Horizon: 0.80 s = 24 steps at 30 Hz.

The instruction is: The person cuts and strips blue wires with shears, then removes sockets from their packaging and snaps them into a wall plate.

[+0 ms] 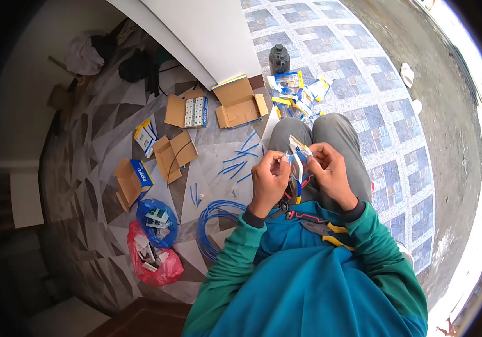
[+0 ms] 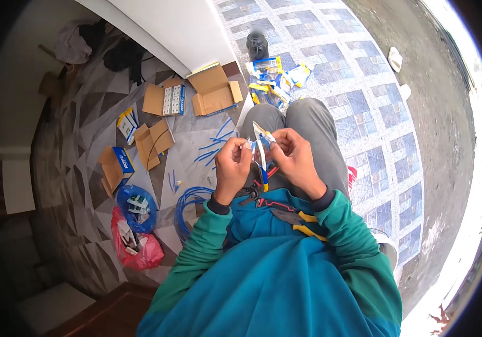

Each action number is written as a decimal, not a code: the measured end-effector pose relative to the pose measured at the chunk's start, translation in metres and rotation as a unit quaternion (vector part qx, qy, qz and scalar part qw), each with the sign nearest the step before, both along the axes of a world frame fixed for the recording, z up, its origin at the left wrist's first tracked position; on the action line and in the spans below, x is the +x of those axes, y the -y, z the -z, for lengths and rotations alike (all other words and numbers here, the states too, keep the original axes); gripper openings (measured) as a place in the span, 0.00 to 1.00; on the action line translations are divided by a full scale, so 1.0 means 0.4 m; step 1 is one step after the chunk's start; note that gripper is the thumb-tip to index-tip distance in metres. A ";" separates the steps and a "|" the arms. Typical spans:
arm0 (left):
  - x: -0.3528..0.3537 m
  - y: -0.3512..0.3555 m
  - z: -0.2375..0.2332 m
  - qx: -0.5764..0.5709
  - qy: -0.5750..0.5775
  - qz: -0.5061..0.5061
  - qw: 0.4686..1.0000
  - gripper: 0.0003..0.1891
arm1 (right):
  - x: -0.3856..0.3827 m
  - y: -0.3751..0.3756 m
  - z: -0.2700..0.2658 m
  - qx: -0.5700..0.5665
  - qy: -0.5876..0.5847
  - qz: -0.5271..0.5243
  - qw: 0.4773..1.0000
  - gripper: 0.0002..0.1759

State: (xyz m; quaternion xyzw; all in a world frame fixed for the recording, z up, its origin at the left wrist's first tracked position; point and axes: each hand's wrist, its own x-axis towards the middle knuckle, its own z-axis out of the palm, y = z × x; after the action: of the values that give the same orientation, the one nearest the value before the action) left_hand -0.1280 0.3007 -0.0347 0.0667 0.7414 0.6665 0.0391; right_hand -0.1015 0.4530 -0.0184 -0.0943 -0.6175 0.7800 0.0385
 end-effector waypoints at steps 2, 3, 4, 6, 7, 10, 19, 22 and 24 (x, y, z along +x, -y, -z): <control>-0.013 0.008 -0.041 -0.012 -0.006 0.026 1.000 0.06 | -0.013 -0.008 -0.008 0.006 0.001 0.001 1.000 0.08; -0.023 0.011 -0.066 -0.025 -0.015 0.056 0.998 0.10 | -0.017 -0.029 -0.012 0.087 0.028 -0.069 0.993 0.08; -0.034 0.017 -0.087 -0.026 -0.017 0.054 0.998 0.10 | -0.022 -0.040 -0.017 0.167 0.054 -0.137 0.975 0.07; -0.051 0.028 -0.125 -0.210 -0.100 0.117 0.965 0.15 | -0.026 -0.032 -0.031 0.158 0.054 -0.139 0.976 0.06; -0.057 0.029 -0.147 -0.222 -0.083 0.128 0.963 0.14 | -0.028 -0.030 -0.041 0.201 -0.019 -0.150 0.968 0.06; -0.086 0.046 -0.158 -0.318 -0.129 0.168 0.924 0.09 | -0.030 -0.020 -0.056 0.274 -0.145 -0.162 0.937 0.05; -0.046 0.027 -0.128 -0.410 -0.166 0.098 0.891 0.03 | -0.013 0.021 -0.026 0.352 -0.192 -0.061 0.914 0.04; -0.037 0.027 -0.101 -0.088 0.011 0.076 0.993 0.05 | 0.001 0.025 -0.022 0.235 -0.099 -0.028 0.967 0.08; -0.029 0.043 -0.062 -0.023 0.098 0.124 0.987 0.08 | 0.009 0.012 -0.015 0.235 -0.061 -0.025 0.970 0.10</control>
State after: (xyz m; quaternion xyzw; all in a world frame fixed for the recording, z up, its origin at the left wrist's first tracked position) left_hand -0.1394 0.2835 -0.0099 0.0919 0.7353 0.6425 0.1953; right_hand -0.0979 0.4484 -0.0125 -0.0190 -0.7821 0.6180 0.0776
